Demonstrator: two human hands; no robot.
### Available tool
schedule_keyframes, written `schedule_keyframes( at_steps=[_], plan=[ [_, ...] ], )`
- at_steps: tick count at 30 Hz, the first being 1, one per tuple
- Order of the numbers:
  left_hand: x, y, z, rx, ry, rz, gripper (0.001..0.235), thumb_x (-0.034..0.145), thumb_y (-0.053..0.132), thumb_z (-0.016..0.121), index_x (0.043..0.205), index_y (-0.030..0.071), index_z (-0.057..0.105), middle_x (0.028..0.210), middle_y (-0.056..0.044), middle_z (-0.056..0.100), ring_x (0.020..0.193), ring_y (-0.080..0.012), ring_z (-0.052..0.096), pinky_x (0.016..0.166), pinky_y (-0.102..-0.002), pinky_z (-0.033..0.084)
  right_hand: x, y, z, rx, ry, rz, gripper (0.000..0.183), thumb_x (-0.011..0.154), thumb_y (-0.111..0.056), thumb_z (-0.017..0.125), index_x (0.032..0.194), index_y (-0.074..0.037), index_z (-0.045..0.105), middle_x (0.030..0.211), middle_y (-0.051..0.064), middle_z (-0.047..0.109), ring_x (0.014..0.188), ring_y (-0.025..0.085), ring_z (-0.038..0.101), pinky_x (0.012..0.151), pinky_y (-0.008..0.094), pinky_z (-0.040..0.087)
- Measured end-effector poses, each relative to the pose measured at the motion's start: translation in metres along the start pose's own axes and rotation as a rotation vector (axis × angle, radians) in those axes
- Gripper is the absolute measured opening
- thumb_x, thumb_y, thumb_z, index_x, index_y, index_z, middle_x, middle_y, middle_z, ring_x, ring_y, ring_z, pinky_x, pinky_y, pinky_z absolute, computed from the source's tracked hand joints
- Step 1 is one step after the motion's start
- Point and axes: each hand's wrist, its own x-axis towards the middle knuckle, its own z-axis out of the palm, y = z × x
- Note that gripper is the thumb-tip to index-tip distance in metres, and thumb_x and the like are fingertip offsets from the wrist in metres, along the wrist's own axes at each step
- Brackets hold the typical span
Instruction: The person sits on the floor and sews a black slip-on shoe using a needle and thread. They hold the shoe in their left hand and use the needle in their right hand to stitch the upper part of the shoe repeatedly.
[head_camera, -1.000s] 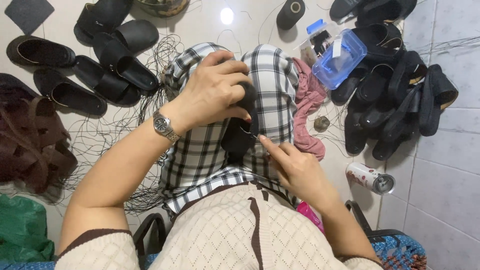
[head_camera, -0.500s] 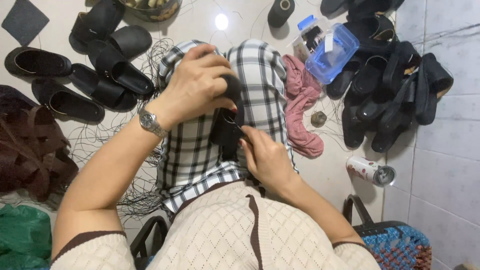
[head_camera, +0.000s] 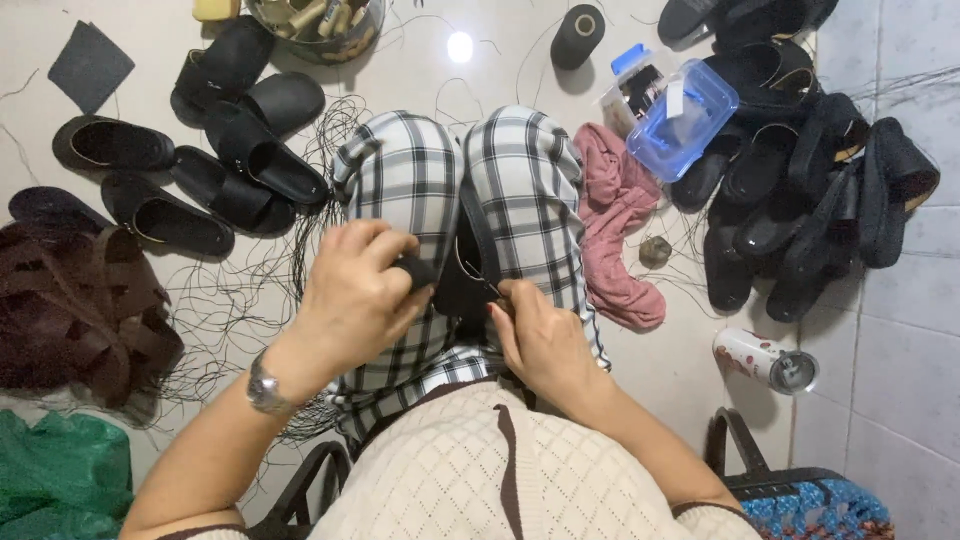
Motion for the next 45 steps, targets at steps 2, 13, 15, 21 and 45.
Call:
schedule_keyframes(
  at_steps=[2, 13, 15, 21, 45],
  plan=[
    [0.007, 0.005, -0.017, -0.803, -0.220, -0.361, 0.019, 0.078, 0.018, 0.081, 0.070, 0.003, 0.072, 0.104, -0.012, 0.076, 0.096, -0.0325, 0.071, 0.081, -0.044, 0.054, -0.006, 0.001, 0.007, 0.147, 0.051, 0.042, 0.024, 0.100, -0.028, 0.057, 0.116, -0.011, 0.058, 0.082, 0.009, 0.074, 0.068, 0.033, 0.074, 0.054, 0.042, 0.059],
    [0.041, 0.009, -0.027, -0.961, -0.530, -0.853, 0.022, 0.090, 0.006, 0.068, 0.108, -0.006, 0.073, 0.089, -0.020, 0.077, 0.073, -0.0233, 0.077, 0.063, -0.031, 0.063, -0.009, -0.006, 0.022, 0.376, 0.186, 0.039, 0.024, 0.098, -0.019, 0.061, 0.116, -0.003, 0.056, 0.083, 0.015, 0.076, 0.073, 0.034, 0.076, 0.059, 0.041, 0.062],
    [0.043, 0.006, -0.022, -0.927, -0.522, -0.892, 0.025, 0.089, 0.008, 0.070, 0.108, -0.009, 0.072, 0.086, -0.022, 0.078, 0.072, -0.0248, 0.079, 0.060, -0.031, 0.065, -0.008, -0.007, 0.024, 0.384, 0.178, 0.042, 0.024, 0.098, -0.019, 0.061, 0.117, -0.004, 0.056, 0.083, 0.015, 0.076, 0.073, 0.034, 0.076, 0.058, 0.040, 0.062],
    [0.065, -0.001, -0.031, -0.768, -0.863, -0.720, 0.020, 0.094, 0.013, 0.067, 0.102, -0.005, 0.074, 0.069, -0.013, 0.076, 0.060, -0.0197, 0.074, 0.057, -0.030, 0.062, -0.011, -0.005, 0.027, 0.354, 0.196, 0.044, 0.024, 0.099, -0.019, 0.060, 0.118, -0.004, 0.054, 0.085, 0.015, 0.075, 0.075, 0.033, 0.076, 0.058, 0.039, 0.062],
    [0.082, 0.004, -0.037, -0.663, -1.020, -0.701, 0.026, 0.099, 0.015, 0.059, 0.106, -0.007, 0.071, 0.074, -0.019, 0.073, 0.064, -0.0219, 0.072, 0.061, -0.030, 0.062, -0.009, -0.003, 0.022, 0.230, 0.197, -0.046, 0.019, 0.103, -0.017, 0.054, 0.121, -0.011, 0.050, 0.087, 0.006, 0.065, 0.062, 0.030, 0.072, 0.047, 0.038, 0.061]
  ],
)
